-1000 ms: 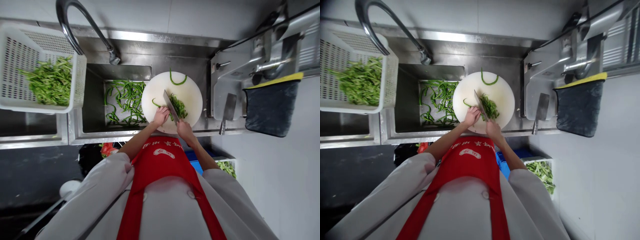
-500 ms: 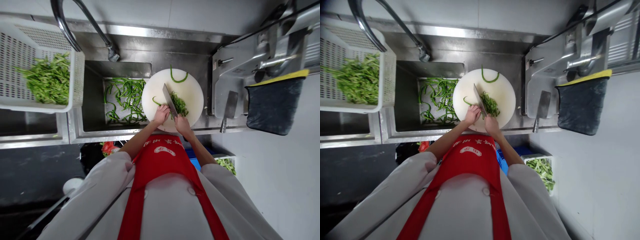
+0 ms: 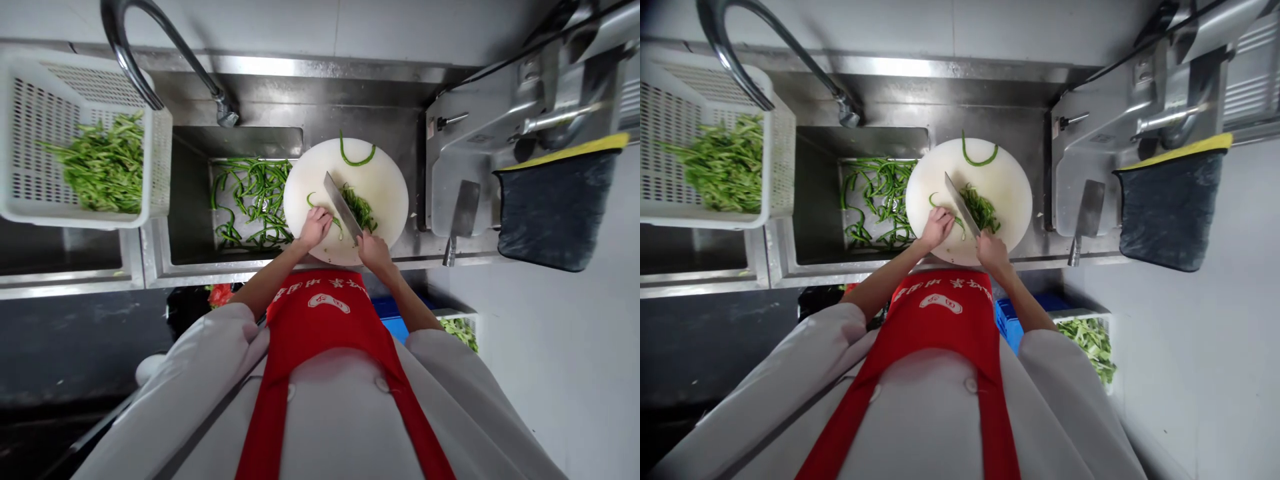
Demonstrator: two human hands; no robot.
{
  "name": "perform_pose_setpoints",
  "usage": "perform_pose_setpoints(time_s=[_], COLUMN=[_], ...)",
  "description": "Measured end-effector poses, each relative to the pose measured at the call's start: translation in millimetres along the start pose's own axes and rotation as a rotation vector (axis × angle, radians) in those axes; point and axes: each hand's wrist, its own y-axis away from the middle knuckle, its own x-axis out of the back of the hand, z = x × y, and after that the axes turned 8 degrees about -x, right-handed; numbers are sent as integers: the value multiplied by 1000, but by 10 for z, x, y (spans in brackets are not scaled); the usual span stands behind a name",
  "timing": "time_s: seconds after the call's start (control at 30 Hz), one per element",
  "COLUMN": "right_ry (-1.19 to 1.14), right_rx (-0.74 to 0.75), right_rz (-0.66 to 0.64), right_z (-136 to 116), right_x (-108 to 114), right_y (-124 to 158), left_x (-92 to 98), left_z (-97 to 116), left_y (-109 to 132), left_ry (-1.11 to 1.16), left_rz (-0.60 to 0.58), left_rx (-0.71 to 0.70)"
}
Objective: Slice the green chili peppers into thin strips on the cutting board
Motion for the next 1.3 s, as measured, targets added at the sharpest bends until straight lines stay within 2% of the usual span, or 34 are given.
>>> perform_pose_setpoints(time_s=[0.1, 0.2, 0.4, 0.7, 0.9, 1.0, 1.13, 1.3], right_ry=[38, 58, 97, 58, 8, 22, 60, 26], right_rx=[42, 55, 98, 126, 113, 118, 90, 104], right_rz=[-47, -64, -114, -149, -129, -113, -125, -136], right_z=[-70, -104, 91, 242, 185, 206, 167, 53], right_x=[-8, -2, 66, 5, -24, 35, 73, 61], right_y=[110, 95, 91, 95, -32, 11, 145, 142], left_x=[11, 26, 26, -10, 134, 204, 220, 202], left_z=[15, 18, 4, -23, -176, -256, -270, -242], left_y=[-4, -8, 8, 34, 61, 45, 16, 9], left_ry=[22, 65, 101, 122, 89, 70, 82, 87], left_rz=[-13, -24, 1, 10, 2, -29, -70, -59], left_rx=[-8, -15, 1, 11, 11, 8, -12, -3])
